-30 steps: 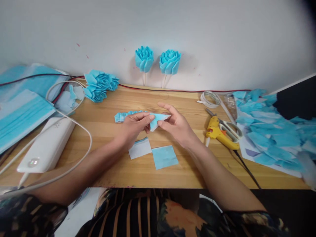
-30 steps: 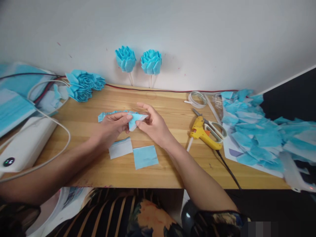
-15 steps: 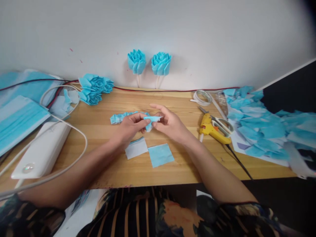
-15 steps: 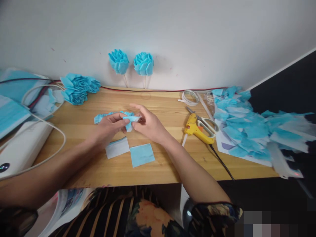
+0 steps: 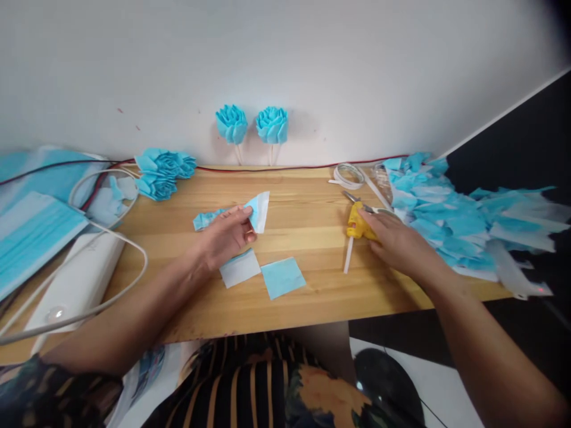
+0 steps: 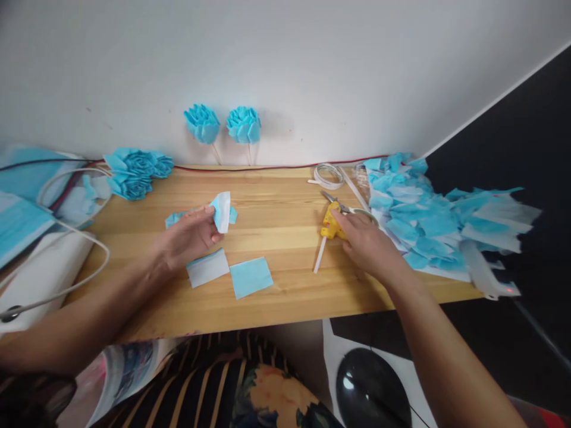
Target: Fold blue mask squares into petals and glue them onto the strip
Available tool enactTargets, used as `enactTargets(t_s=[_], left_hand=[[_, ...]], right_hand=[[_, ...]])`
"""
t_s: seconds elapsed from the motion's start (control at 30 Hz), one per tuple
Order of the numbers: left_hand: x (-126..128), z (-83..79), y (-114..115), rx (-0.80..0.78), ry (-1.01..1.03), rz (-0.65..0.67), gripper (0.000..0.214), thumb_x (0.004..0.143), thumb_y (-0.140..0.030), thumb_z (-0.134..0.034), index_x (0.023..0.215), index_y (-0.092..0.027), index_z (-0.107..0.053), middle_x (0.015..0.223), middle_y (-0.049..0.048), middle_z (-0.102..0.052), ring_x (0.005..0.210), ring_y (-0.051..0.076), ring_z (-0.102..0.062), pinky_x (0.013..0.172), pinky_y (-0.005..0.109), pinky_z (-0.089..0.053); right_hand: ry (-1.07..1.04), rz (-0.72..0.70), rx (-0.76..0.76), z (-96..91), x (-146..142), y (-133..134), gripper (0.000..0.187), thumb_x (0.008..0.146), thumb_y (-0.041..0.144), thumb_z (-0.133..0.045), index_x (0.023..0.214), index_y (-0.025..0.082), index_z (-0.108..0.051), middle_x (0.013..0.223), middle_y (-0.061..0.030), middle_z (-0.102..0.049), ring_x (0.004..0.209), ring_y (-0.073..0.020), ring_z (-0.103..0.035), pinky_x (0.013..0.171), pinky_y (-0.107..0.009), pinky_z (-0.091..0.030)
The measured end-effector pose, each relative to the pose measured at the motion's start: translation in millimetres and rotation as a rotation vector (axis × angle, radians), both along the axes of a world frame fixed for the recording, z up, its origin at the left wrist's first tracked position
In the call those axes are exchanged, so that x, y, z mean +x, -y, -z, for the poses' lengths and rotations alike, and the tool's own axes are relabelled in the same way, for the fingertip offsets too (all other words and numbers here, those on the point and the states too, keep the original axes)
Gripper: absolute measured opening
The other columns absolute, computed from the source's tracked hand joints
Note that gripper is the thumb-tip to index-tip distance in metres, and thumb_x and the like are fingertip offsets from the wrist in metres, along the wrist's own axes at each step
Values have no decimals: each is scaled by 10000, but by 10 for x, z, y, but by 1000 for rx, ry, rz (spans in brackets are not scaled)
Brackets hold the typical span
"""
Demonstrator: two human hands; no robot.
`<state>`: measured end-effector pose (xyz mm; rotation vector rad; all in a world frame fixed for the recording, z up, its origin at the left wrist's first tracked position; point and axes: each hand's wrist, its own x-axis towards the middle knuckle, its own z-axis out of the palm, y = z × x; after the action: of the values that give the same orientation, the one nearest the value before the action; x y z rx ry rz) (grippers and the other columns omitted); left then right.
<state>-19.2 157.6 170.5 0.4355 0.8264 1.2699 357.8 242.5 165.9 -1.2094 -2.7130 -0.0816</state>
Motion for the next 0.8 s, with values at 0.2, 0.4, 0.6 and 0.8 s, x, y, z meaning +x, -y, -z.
enactTargets(t_s=[0.2,0.4,0.6,0.8], left_hand=[[11,-17,-7,-31,69,45,247,719,-268,-838,864,-143,-683,821,34,-680,625,95,-594,475,190,-428],[23,16,-2,-29,72,50,304,672,-276,-878,859,-132,-687,765,19,-657,606,97,-587,464,195,-426],[36,46,18,-4,50,79,241,706,-264,-856,785,-126,-675,734,9,-641,619,92,-587,489,197,-422],[61,43,21,35,34,113,228,734,-273,-840,785,-118,-680,720,10,-649,618,90,-586,497,201,-427]], right_hand=[[-266,195,-39,-102,-153,57,581,774,227,-641,1345,237,-535,1130,-193,-698,963,-383,-683,770,-538,-556],[-1007,350,-610,-394,-658,545,174,850,402,-669,938,252,-669,927,-47,-717,584,-163,-628,455,-294,-454],[-1179,188,-919,-302,-1229,858,238,921,404,-593,1084,247,-665,905,-33,-697,554,-140,-573,453,-296,-443],[-1209,79,-963,-239,-1395,824,293,952,437,-556,1120,223,-663,814,-22,-674,527,-103,-505,420,-239,-400]])
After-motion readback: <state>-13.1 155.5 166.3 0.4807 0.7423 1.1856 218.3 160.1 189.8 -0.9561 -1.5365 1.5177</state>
